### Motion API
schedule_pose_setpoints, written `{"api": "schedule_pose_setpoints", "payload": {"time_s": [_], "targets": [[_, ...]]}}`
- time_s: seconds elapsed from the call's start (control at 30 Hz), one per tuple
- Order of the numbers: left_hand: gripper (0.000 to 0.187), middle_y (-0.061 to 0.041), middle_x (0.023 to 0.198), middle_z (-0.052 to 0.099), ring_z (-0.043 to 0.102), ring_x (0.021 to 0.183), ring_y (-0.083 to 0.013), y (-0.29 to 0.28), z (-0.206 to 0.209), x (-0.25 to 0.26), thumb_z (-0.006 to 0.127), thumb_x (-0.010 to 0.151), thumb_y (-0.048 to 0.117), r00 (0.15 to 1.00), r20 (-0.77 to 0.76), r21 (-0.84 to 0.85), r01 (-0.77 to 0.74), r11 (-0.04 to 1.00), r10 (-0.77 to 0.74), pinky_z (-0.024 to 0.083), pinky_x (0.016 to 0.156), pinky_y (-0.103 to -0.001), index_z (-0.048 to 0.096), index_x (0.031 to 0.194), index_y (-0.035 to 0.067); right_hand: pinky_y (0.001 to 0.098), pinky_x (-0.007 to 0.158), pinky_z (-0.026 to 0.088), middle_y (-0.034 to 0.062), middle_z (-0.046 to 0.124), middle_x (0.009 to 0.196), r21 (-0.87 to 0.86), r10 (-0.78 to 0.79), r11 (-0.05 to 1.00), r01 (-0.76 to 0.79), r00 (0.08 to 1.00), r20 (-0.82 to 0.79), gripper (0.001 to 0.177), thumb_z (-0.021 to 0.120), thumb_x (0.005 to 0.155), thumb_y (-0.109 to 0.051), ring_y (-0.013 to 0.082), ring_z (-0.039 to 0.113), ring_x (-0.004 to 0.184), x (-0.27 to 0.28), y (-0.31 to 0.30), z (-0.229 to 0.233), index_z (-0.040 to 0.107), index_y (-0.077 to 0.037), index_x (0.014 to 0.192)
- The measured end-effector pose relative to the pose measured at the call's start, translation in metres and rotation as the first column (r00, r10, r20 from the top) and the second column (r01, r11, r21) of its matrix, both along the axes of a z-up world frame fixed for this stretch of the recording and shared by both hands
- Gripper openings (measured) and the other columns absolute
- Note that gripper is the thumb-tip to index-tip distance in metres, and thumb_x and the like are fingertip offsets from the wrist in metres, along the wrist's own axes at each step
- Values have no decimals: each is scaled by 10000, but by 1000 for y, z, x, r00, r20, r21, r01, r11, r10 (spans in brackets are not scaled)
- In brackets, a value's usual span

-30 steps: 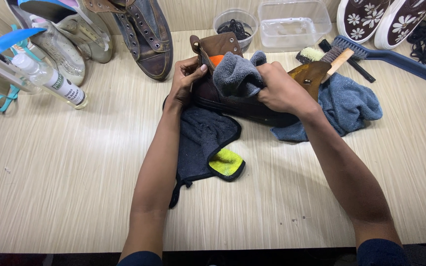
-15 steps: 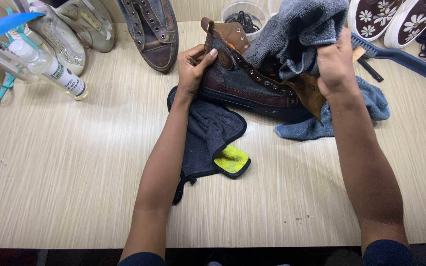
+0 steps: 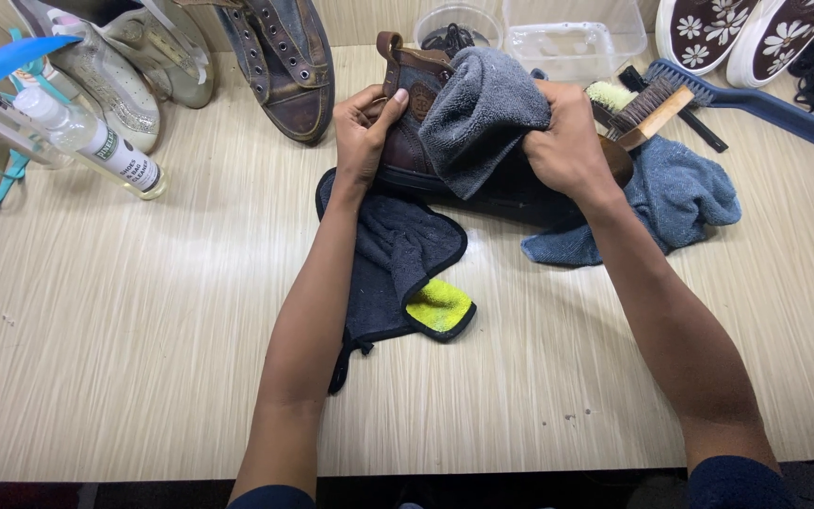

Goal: The person scrubs a brown high-top sneaker with a brush and cleaning solution, then wipes it with a cloth. They repeat the process on the other shoe, scrubbing the exterior and wiping with a cloth.

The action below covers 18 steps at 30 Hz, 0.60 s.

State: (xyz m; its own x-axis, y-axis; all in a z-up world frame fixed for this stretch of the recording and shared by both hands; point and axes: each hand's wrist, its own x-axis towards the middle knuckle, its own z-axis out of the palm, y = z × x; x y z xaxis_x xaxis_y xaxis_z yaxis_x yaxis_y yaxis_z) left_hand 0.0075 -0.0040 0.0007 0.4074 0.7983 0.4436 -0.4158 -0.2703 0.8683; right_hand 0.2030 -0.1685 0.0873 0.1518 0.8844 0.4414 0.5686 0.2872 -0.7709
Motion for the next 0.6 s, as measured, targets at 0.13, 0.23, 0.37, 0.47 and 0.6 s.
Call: {"api": "schedule_pose_setpoints", "payload": {"time_s": [0.13,0.23,0.37,0.47,0.6], "targets": [[161,21,829,720,630,750,-20,-3,2,-5,748,966,179,1000,-26,22,-4,1000,4,523,676,-159,758,991,20,294,995,575,98,522,1331,-141,-396,918,371,834,-383,479,596,935,-57,180,588,1185,56,6,-33,481,-98,1398],[177,47,811,661,593,730,-18,-4,0,-6,753,952,215,999,-39,31,-17,999,18,472,636,-165,751,924,41,327,1135,431,137,580,1290,188,-10,982,19,999,-49,539,351,856,130,223,537,1226,26,-12,19,534,50,1357],[188,85,753,531,469,687,-4,-6,1,-6,736,964,208,999,-39,59,-9,998,11,345,599,-171,693,828,86,344,1074,409,151,586,1305,-212,153,969,-126,981,117,436,522,953,-16,241,524,1196,-5,-19,29,541,49,1384],[172,26,838,691,632,752,-42,-5,-2,-8,762,931,204,998,-55,37,2,999,0,527,662,-171,749,927,33,396,835,472,113,706,1028,-401,447,864,-306,831,330,290,453,746,21,244,620,884,-10,-15,16,551,-15,1017],[188,58,751,540,487,713,-58,6,-12,-9,718,882,209,998,-32,45,47,998,-45,378,640,-218,644,763,85,298,861,454,51,605,1043,-187,178,969,-159,980,86,321,435,800,126,167,533,951,8,-14,23,611,16,1045]]}}
